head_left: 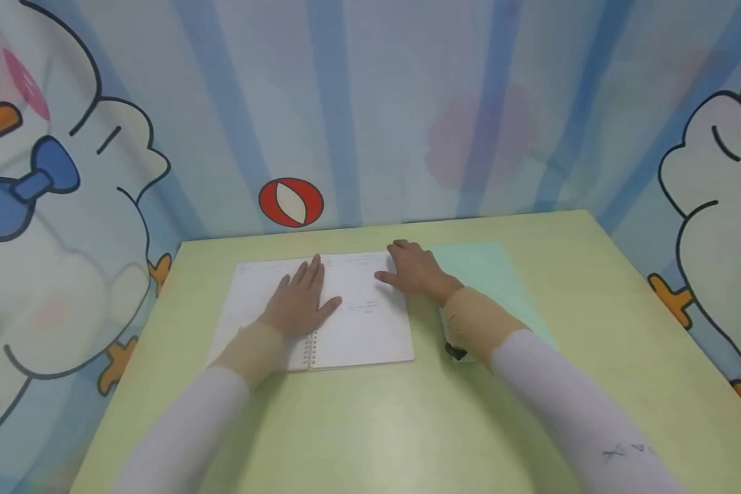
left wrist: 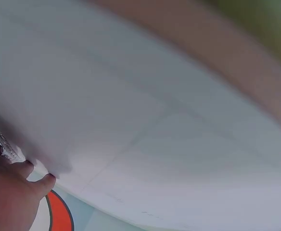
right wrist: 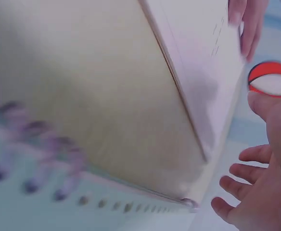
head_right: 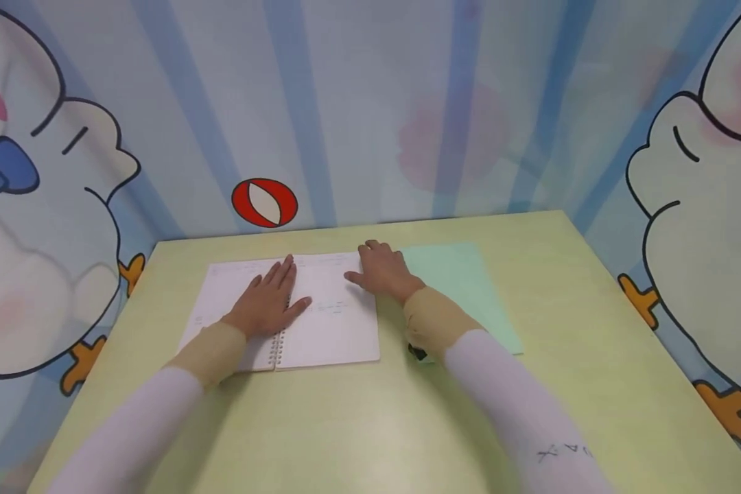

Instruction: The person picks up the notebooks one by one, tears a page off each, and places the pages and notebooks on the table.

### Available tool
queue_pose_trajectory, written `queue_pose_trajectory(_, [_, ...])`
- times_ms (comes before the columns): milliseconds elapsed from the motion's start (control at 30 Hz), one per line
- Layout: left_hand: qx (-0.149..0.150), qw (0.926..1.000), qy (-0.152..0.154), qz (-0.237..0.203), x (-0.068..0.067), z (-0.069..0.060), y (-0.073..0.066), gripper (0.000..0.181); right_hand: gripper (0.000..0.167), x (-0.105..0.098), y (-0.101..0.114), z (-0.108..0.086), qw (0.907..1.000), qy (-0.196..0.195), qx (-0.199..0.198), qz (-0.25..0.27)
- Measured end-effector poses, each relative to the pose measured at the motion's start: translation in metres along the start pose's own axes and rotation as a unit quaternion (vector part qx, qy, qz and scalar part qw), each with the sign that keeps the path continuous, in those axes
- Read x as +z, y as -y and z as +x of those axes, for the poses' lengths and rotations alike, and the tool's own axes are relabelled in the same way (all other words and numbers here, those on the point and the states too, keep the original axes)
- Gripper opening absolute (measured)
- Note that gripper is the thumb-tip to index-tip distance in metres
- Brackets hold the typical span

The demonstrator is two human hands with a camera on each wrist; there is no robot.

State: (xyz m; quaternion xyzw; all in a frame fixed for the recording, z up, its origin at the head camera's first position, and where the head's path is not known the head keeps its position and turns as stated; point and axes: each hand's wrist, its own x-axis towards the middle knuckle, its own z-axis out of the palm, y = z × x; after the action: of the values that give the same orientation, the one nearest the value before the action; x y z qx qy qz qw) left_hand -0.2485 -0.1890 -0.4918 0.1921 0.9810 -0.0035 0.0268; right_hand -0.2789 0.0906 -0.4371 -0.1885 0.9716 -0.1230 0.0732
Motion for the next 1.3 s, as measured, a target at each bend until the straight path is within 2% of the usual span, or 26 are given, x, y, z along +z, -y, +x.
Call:
queue_pose_trajectory(133, [0.000, 1.0000, 0.004, -0.009, 0.002, 0.006, -0.004, 0.092, 0.083, 0.003, -0.006, 0.011, 0.9974, 0.042, 0.045, -0.037])
queue_pose_trajectory(233, [-0.001, 0.9999, 0.002, -0.016, 0.002, 0.006, -0.008, 0.091, 0.083, 0.008, -0.010, 0.012, 0.9942, 0.061, 0.054, -0.070])
queue_pose_trajectory(400, [-0.007, 0.9999, -0.001, -0.013, 0.000, 0.004, -0.012, 0.091, 0.078, 0.017, -0.010, 0.008, 0.9956, 0.042, 0.046, -0.071])
queue_pose_trajectory(533, [-0.010, 0.9998, 0.006, -0.013, 0.000, 0.002, -0.013, 0.093, 0.065, 0.023, -0.007, 0.007, 0.9970, 0.016, 0.029, -0.070])
queue_pose_trajectory(600, [-0.010, 0.9998, 0.007, -0.015, 0.000, 0.001, -0.014, 0.093, 0.059, 0.024, -0.003, 0.008, 0.9980, -0.007, 0.024, -0.058])
queue_pose_trajectory(700, [-0.010, 0.9999, 0.009, -0.006, -0.002, 0.001, -0.015, 0.094, 0.061, 0.023, 0.005, 0.012, 0.9979, -0.038, 0.028, 0.045])
queue_pose_trajectory(767, [-0.011, 0.9999, 0.011, 0.001, -0.003, 0.002, -0.015, 0.094, 0.074, 0.020, 0.011, 0.015, 0.9858, -0.058, 0.048, 0.150])
queue_pose_trajectory(867, [-0.016, 0.9997, 0.018, 0.004, -0.005, 0.005, -0.015, 0.098, 0.095, 0.014, 0.018, 0.021, 0.9474, -0.086, 0.108, 0.289])
queue_pose_trajectory(933, [-0.016, 0.9997, 0.015, 0.004, -0.006, 0.009, -0.015, 0.100, 0.097, 0.011, 0.022, 0.024, 0.9242, -0.104, 0.150, 0.336])
queue_pose_trajectory(1000, [-0.014, 0.9999, 0.004, 0.007, -0.006, 0.012, -0.015, 0.101, 0.086, 0.009, 0.023, 0.027, 0.9118, -0.113, 0.177, 0.353])
queue_pose_trajectory(1067, [-0.009, 0.9998, -0.015, 0.013, -0.007, 0.014, -0.014, 0.101, 0.072, 0.007, 0.024, 0.029, 0.9089, -0.109, 0.189, 0.355])
queue_pose_trajectory(1133, [-0.005, 0.9994, -0.028, 0.018, -0.006, 0.016, -0.013, 0.100, 0.061, 0.007, 0.024, 0.029, 0.9111, -0.098, 0.192, 0.351])
queue_pose_trajectory(1233, [-0.007, 0.9996, -0.026, 0.005, -0.006, 0.018, -0.013, 0.100, 0.059, 0.011, 0.021, 0.029, 0.9113, -0.083, 0.196, 0.353])
queue_pose_trajectory(1300, [-0.011, 0.9998, -0.016, -0.004, -0.006, 0.018, -0.013, 0.101, 0.060, 0.015, 0.018, 0.030, 0.9067, -0.079, 0.204, 0.360])
